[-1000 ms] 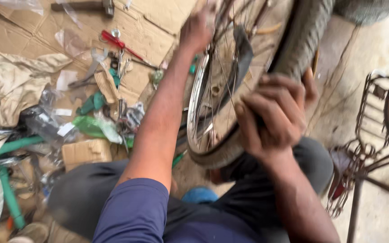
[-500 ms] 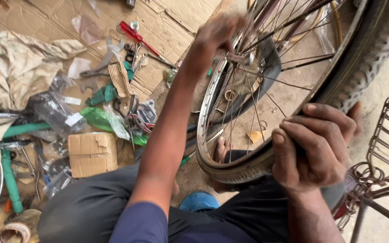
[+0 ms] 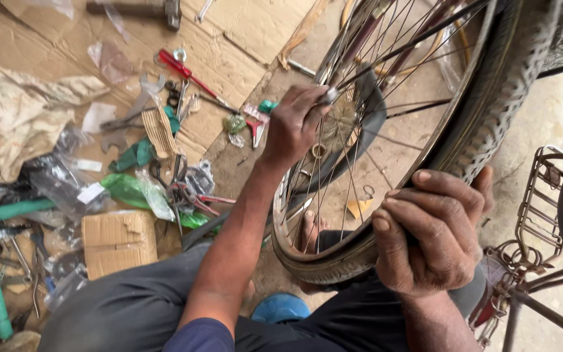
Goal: The person sits on the floor and manipulates a bicycle inner tube, inspecting it and attempting to fit it into the tire. They then lift the bicycle wheel and work on seating the tire onto the rim, using their hands to push the tire bead over the rim edge.
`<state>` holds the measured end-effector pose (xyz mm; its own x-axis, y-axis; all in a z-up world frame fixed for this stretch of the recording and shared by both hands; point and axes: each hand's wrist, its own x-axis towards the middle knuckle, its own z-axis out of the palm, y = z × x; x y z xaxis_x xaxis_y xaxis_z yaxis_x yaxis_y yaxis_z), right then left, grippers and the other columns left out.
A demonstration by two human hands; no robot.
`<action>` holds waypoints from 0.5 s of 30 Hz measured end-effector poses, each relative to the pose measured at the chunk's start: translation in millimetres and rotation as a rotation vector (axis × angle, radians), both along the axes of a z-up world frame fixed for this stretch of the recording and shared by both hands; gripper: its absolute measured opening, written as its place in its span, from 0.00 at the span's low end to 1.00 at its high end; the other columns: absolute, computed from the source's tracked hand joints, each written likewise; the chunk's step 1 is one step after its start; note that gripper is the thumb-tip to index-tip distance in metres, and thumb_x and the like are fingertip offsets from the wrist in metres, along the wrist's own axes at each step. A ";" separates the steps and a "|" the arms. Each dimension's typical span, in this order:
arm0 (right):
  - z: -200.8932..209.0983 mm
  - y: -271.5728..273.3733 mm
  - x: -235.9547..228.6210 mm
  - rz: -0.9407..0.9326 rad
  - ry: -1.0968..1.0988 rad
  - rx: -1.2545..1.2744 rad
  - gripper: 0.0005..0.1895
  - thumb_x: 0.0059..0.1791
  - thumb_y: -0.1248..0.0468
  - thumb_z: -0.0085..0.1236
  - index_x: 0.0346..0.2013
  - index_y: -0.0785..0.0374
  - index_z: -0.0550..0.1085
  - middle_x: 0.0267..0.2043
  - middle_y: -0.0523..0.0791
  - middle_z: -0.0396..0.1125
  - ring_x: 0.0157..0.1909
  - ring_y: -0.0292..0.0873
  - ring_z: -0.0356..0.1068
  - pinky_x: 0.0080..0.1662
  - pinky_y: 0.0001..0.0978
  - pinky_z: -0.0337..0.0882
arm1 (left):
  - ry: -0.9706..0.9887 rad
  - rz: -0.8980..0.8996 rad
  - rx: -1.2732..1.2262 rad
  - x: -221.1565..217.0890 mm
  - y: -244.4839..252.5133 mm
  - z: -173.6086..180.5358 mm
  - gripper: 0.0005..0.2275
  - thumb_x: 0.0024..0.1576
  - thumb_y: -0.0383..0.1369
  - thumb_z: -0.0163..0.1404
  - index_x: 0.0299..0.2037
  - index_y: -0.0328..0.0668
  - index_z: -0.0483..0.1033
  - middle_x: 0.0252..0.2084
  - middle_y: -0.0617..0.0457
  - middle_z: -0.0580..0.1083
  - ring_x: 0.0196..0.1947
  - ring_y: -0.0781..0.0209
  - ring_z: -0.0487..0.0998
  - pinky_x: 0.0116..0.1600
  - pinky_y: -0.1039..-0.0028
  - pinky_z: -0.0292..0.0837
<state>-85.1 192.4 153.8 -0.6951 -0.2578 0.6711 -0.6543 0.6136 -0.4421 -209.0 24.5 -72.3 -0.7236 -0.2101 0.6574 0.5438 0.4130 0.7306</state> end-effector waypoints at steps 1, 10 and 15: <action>-0.2 0.4 -1.6 0.002 0.011 0.005 0.05 0.50 0.61 0.61 0.34 0.60 0.77 0.34 0.44 0.73 0.53 0.47 0.71 0.76 0.53 0.50 | -0.074 -0.029 -0.029 -17.9 -2.5 4.2 0.09 0.67 0.32 0.54 0.54 0.44 0.78 0.39 0.49 0.79 0.36 0.62 0.81 0.39 0.71 0.80; -5.3 1.6 -0.4 0.027 0.041 -0.003 0.05 0.52 0.62 0.62 0.35 0.60 0.77 0.36 0.44 0.74 0.54 0.47 0.72 0.76 0.49 0.51 | -0.658 0.039 -0.046 -94.8 -24.6 -65.8 0.18 0.48 0.31 0.61 0.49 0.39 0.78 0.50 0.44 0.77 0.45 0.50 0.79 0.48 0.58 0.74; -6.6 1.1 -2.5 0.015 0.048 -0.020 0.05 0.49 0.62 0.62 0.34 0.61 0.78 0.33 0.44 0.73 0.54 0.47 0.72 0.76 0.49 0.50 | -1.176 -0.279 0.575 34.1 -47.6 -70.5 0.25 0.54 0.63 0.45 0.41 0.51 0.78 0.28 0.54 0.77 0.28 0.63 0.78 0.41 0.73 0.75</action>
